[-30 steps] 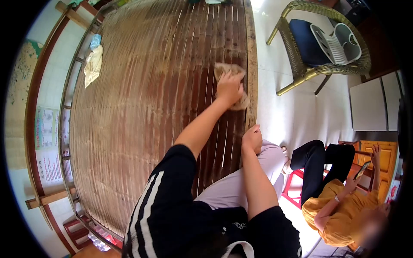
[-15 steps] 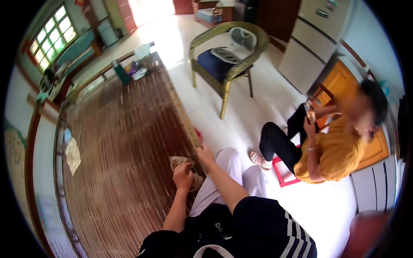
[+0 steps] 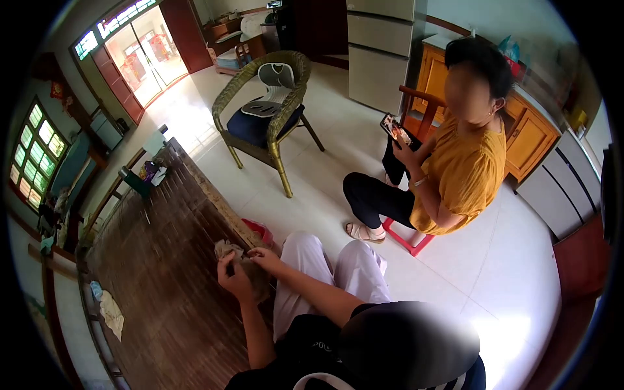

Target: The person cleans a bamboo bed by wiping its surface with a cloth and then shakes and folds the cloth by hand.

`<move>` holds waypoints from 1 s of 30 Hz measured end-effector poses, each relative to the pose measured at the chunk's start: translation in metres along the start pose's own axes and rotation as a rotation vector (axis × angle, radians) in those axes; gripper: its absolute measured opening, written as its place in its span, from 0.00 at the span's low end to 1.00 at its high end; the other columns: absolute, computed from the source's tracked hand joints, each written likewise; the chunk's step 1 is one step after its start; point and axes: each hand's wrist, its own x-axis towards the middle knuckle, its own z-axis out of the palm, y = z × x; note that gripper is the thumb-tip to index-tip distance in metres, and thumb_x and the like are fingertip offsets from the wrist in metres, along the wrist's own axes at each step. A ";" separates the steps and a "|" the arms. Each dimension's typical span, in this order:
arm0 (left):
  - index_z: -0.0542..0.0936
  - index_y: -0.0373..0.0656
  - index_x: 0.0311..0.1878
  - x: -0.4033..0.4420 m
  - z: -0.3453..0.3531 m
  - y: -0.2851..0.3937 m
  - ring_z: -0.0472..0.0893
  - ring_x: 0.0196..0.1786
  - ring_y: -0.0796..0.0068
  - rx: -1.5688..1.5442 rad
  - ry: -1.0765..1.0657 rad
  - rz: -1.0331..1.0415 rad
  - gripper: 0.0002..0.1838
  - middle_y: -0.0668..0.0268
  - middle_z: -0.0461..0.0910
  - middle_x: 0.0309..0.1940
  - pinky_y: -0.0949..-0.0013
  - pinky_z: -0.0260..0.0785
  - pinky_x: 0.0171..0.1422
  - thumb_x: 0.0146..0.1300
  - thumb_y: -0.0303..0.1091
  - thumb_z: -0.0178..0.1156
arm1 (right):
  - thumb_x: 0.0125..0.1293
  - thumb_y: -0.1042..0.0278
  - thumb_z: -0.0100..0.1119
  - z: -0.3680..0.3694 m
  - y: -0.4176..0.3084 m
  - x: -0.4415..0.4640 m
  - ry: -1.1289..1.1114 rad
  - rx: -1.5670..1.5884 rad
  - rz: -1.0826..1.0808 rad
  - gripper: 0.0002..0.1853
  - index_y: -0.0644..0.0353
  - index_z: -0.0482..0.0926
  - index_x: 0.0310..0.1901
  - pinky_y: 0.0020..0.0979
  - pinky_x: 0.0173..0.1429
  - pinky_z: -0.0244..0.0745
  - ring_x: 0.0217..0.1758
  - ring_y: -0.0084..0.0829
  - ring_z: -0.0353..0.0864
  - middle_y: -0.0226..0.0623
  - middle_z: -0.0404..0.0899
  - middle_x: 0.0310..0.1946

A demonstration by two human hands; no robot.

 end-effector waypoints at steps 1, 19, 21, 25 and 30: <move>0.78 0.36 0.33 0.003 0.003 0.009 0.79 0.43 0.66 0.016 -0.030 0.122 0.04 0.63 0.80 0.35 0.64 0.66 0.57 0.58 0.17 0.55 | 0.62 0.68 0.51 0.000 0.008 0.006 -0.009 0.132 0.043 0.16 0.62 0.76 0.50 0.28 0.50 0.73 0.45 0.28 0.78 0.39 0.80 0.43; 0.75 0.42 0.56 -0.021 -0.005 0.012 0.67 0.64 0.51 0.301 -0.300 0.102 0.21 0.54 0.64 0.65 0.57 0.64 0.63 0.57 0.28 0.60 | 0.65 0.66 0.52 -0.010 -0.029 -0.005 -0.139 0.750 0.259 0.17 0.55 0.72 0.56 0.28 0.46 0.73 0.46 0.27 0.77 0.34 0.75 0.49; 0.75 0.42 0.56 -0.018 -0.016 0.000 0.67 0.64 0.52 0.278 -0.278 0.049 0.21 0.55 0.65 0.64 0.58 0.65 0.63 0.57 0.27 0.59 | 0.65 0.65 0.54 -0.017 -0.055 -0.016 -0.107 0.671 0.338 0.17 0.54 0.73 0.55 0.26 0.42 0.73 0.44 0.24 0.77 0.32 0.75 0.46; 0.75 0.38 0.55 -0.015 -0.046 -0.006 0.69 0.63 0.55 0.259 -0.354 -0.055 0.20 0.54 0.68 0.62 0.62 0.65 0.63 0.57 0.24 0.59 | 0.62 0.62 0.60 -0.019 -0.040 -0.016 -0.229 0.549 0.391 0.13 0.52 0.77 0.47 0.22 0.32 0.69 0.34 0.15 0.75 0.23 0.77 0.33; 0.76 0.37 0.53 -0.023 -0.057 -0.003 0.71 0.62 0.55 0.253 -0.462 -0.047 0.23 0.53 0.68 0.62 0.62 0.65 0.63 0.53 0.30 0.65 | 0.62 0.65 0.60 -0.023 -0.053 -0.023 -0.296 0.442 0.372 0.08 0.53 0.78 0.41 0.22 0.32 0.69 0.31 0.18 0.76 0.24 0.78 0.32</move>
